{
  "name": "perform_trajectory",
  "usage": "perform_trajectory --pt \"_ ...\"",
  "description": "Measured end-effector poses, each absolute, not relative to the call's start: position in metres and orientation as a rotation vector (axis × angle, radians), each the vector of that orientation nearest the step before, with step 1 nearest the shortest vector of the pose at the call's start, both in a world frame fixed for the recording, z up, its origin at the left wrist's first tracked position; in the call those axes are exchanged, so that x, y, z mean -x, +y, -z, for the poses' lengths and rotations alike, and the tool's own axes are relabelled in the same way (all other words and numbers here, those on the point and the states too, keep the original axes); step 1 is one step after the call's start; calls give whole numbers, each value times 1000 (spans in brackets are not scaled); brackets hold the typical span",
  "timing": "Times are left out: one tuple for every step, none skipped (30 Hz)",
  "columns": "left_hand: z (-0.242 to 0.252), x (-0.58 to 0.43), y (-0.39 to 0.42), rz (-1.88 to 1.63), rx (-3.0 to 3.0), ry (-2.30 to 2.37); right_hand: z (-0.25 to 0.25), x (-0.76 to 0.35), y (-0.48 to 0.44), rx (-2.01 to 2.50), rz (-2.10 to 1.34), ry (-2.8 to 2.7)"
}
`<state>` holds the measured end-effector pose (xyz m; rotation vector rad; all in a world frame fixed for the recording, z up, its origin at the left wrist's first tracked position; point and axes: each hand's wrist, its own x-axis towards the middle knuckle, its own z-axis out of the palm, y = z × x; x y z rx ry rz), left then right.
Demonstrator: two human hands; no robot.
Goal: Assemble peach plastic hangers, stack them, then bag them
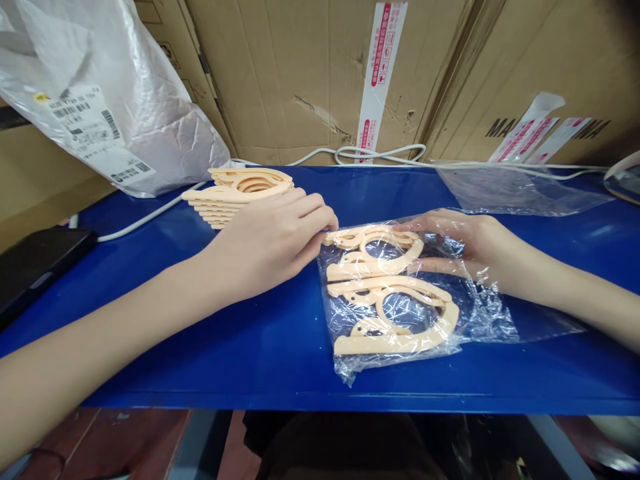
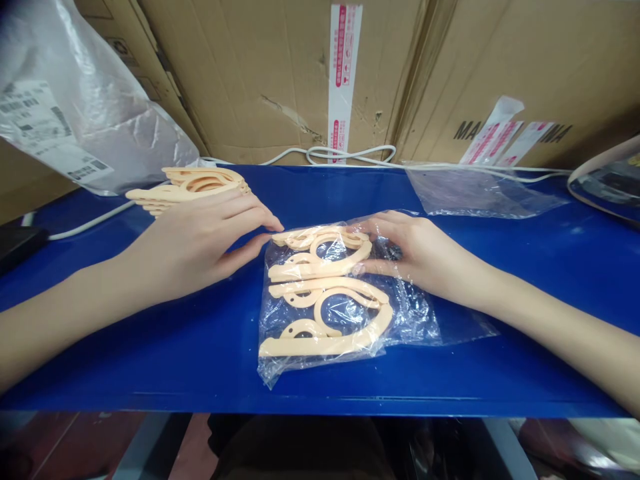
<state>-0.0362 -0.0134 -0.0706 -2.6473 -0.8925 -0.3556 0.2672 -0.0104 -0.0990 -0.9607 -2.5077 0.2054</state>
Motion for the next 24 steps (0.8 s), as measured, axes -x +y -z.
perform_trajectory --pt "68 37 -16 379 2697 -891 99 -268 -10 963 -202 -2515" --pt "67 37 -18 385 2747 -884 98 -269 -10 968 -198 -2520" --pt "65 38 -20 381 2795 -872 98 -270 -10 970 -194 -2524" --pt "64 39 -21 373 2841 -858 97 -270 -10 969 -191 -2530" --pt "63 40 -22 360 2884 -844 97 -271 -9 967 -189 -2538" --pt "62 40 -22 345 2924 -830 97 -271 -9 959 -187 -2549" --pt "62 40 -23 325 2958 -819 97 -272 -8 952 -186 -2559" --pt "62 40 -23 307 2984 -813 96 -272 -8 945 -184 -2567" --pt "63 40 -23 289 3000 -812 96 -272 -7 939 -184 -2574" --pt "63 40 -23 277 3011 -815 96 -272 -7 935 -184 -2577" --pt "64 39 -22 276 3019 -814 96 -272 -7 935 -186 -2580" --pt "65 39 -22 276 3026 -815 96 -272 -7 940 -188 -2580" --pt "66 40 -21 282 3031 -813 95 -272 -8 944 -187 -2580" --pt "66 41 -20 292 3028 -810 94 -272 -8 949 -185 -2584" --pt "66 42 -19 307 3012 -812 94 -273 -9 956 -181 -2590" --pt "66 43 -19 330 2983 -817 93 -273 -9 959 -174 -2599" --pt "65 44 -18 354 2942 -827 92 -274 -9 961 -167 -2611" --pt "64 46 -18 380 2894 -838 91 -274 -10 966 -163 -2626" --pt "62 47 -18 411 2842 -855 89 -276 -10 978 -163 -2644" --pt "60 48 -19 445 2788 -886 88 -277 -9 995 -167 -2664" --pt "58 48 -20 483 2735 -933 87 -279 -9 1017 -170 -2683" --pt "56 48 -21 527 2672 -1000 86 -280 -9 1038 -173 -2698" --pt "54 48 -22 576 2594 -1083 86 -282 -9 1056 -174 -2711" --pt "52 47 -24 622 2505 -1164 85 -283 -9 1061 -171 -2719"
